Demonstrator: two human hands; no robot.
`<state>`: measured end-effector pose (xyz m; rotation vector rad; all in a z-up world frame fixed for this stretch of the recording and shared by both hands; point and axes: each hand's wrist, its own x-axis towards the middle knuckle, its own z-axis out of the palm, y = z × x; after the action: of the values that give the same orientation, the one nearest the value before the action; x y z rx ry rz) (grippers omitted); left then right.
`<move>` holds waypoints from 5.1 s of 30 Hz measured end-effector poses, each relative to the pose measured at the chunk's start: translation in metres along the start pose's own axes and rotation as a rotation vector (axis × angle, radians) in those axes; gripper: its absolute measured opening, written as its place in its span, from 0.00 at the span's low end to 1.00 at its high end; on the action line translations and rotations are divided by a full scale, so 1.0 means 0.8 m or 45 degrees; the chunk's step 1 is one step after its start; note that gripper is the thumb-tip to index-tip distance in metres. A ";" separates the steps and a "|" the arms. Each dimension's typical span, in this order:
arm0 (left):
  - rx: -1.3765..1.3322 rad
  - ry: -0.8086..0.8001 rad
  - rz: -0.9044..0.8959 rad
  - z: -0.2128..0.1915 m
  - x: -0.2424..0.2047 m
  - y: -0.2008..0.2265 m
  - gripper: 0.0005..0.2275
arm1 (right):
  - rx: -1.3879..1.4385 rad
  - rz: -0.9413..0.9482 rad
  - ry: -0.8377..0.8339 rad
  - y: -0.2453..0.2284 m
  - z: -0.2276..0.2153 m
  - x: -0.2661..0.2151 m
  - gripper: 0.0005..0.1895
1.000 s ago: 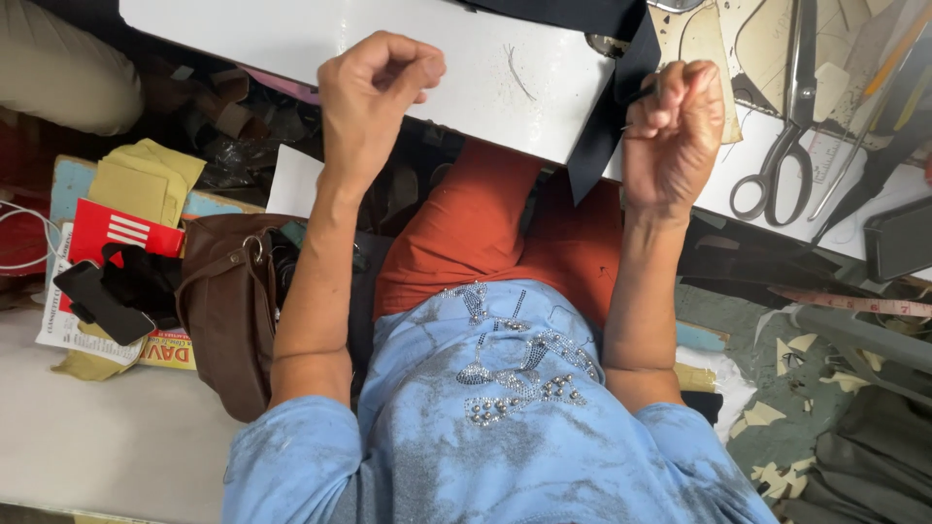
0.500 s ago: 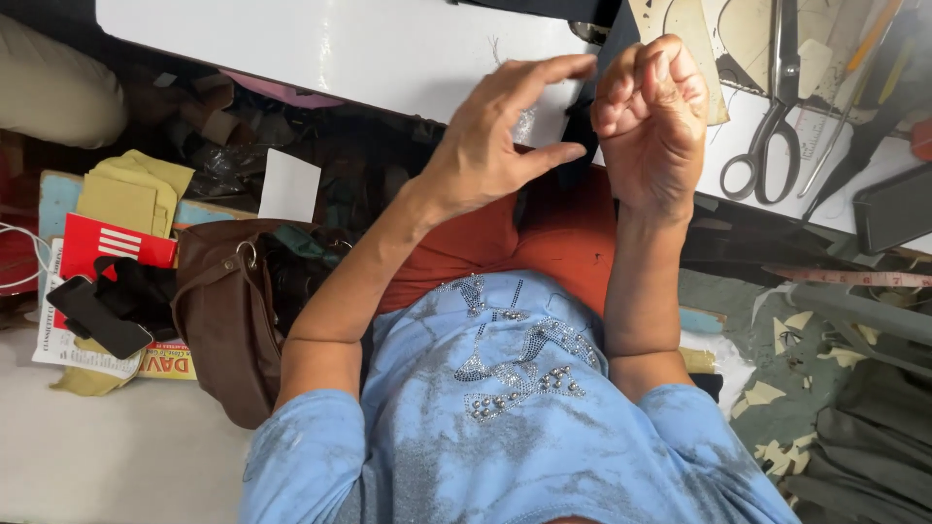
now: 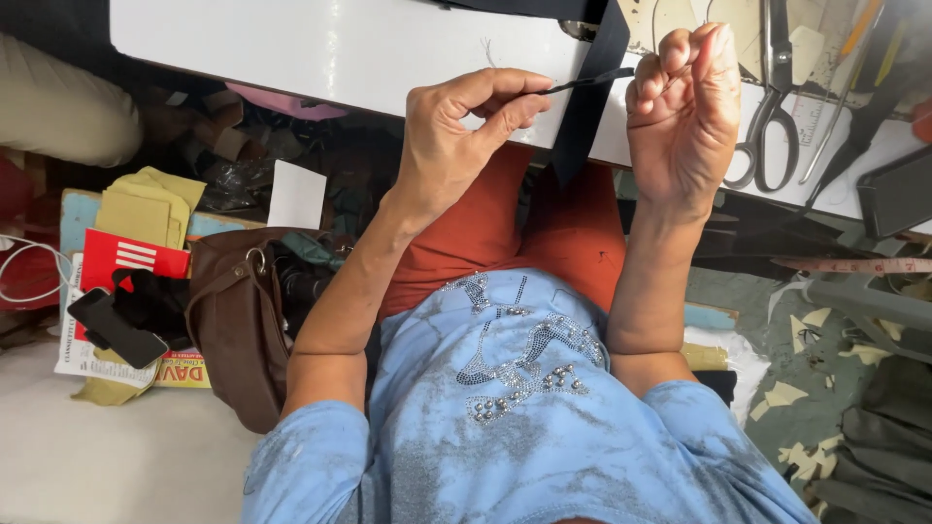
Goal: The person is using scissors to trim excess threads from a black fabric strap at a sewing workstation.
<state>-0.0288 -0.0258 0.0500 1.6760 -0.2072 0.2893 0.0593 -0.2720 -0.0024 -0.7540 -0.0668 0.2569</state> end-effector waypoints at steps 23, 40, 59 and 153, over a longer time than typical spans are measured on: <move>0.413 0.207 0.249 -0.011 -0.009 -0.022 0.05 | -0.054 0.005 -0.038 0.023 0.022 -0.003 0.10; 0.435 0.130 0.002 -0.002 -0.005 -0.052 0.02 | -0.110 -0.145 0.090 0.028 -0.002 0.004 0.09; 0.827 0.166 0.468 -0.005 -0.008 -0.068 0.05 | -0.147 -0.106 0.011 0.037 -0.011 0.013 0.11; 0.933 0.108 0.559 -0.008 -0.008 -0.062 0.08 | -0.051 -0.133 -0.165 0.039 -0.021 0.015 0.08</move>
<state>-0.0203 -0.0132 0.0020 2.3251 -0.4444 0.8415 0.0673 -0.2587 -0.0365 -0.7708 -0.2339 0.2047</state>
